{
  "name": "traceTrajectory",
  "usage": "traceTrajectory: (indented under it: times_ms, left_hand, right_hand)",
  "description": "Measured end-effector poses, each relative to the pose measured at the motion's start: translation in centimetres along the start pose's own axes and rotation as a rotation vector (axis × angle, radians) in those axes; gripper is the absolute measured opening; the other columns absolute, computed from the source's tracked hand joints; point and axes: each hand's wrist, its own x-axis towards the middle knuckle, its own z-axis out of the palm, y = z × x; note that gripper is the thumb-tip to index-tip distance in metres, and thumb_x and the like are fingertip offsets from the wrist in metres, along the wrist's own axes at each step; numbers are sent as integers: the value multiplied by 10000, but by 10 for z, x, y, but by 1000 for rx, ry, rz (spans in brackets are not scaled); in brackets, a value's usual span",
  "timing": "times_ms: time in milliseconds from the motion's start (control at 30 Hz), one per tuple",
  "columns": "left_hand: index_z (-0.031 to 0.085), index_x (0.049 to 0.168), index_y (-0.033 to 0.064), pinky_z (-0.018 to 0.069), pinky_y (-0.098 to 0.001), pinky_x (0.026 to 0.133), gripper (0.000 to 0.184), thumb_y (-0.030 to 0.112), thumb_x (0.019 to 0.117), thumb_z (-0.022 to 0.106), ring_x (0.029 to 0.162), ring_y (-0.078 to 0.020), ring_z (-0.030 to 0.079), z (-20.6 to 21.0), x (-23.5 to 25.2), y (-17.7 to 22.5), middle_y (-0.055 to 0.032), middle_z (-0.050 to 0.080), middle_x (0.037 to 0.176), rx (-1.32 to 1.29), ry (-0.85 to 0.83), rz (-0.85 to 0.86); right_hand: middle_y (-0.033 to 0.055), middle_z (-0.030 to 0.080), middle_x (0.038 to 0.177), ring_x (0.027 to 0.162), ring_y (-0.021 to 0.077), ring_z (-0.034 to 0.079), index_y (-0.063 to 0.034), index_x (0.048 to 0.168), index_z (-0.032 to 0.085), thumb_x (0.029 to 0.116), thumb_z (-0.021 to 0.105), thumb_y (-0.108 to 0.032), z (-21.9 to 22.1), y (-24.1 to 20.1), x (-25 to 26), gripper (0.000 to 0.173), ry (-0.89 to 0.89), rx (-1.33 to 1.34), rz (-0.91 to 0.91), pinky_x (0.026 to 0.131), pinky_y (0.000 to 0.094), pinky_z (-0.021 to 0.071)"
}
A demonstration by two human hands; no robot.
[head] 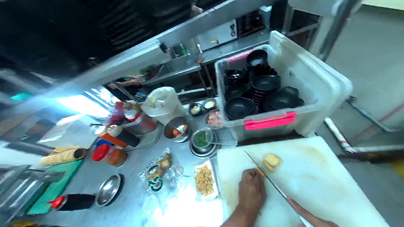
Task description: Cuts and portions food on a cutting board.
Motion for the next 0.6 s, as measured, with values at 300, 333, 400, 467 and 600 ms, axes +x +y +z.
traceTrajectory:
  times_ms: [300, 333, 400, 467, 600]
  left_hand:
    - [792, 989, 47, 578, -370, 969, 240, 140, 935, 577, 1106, -257, 702, 5, 0, -3, -108, 753, 1112, 25, -3, 45]
    - [791, 970, 46, 580, -365, 961, 236, 143, 934, 579, 1097, -255, 705, 6, 0, -3, -110, 754, 1097, 30, 7, 49]
    - [790, 949, 49, 582, -343, 945, 230, 143, 932, 580, 1077, -236, 705, 7, 0, -3, -105, 752, 1075, 37, 21, 54]
    - [789, 943, 49, 583, -335, 933, 230, 146, 936, 580, 1065, -232, 704, 6, 1, -2, -99, 751, 1061, 43, 22, 57]
    - [789, 924, 46, 585, -335, 927, 225, 136, 930, 583, 1051, -234, 709, 5, 2, -2, -96, 755, 1048, 48, 22, 64]
  right_hand:
    - [221, 723, 1078, 981, 424, 700, -365, 1631, 270, 1053, 488, -304, 3, -2, 1, 621, -49, -29, 55, 881, 612, 533]
    - [224, 720, 1081, 989, 425, 695, -370, 1632, 263, 1056, 479, -301, 2, -2, 1, 620, -64, -31, 63, 889, 611, 527]
    - [222, 717, 1083, 1006, 421, 689, -379, 1634, 252, 1059, 462, -294, 1, -4, 1, 618, -83, -38, 74, 899, 607, 520]
    - [219, 715, 1076, 1006, 420, 688, -386, 1633, 247, 1061, 454, -294, 1, -4, 3, 616, -90, -35, 83, 896, 605, 522]
    - [211, 715, 1049, 985, 415, 687, -397, 1634, 232, 1060, 445, -292, 2, -4, 6, 621, -94, -32, 86, 879, 601, 523]
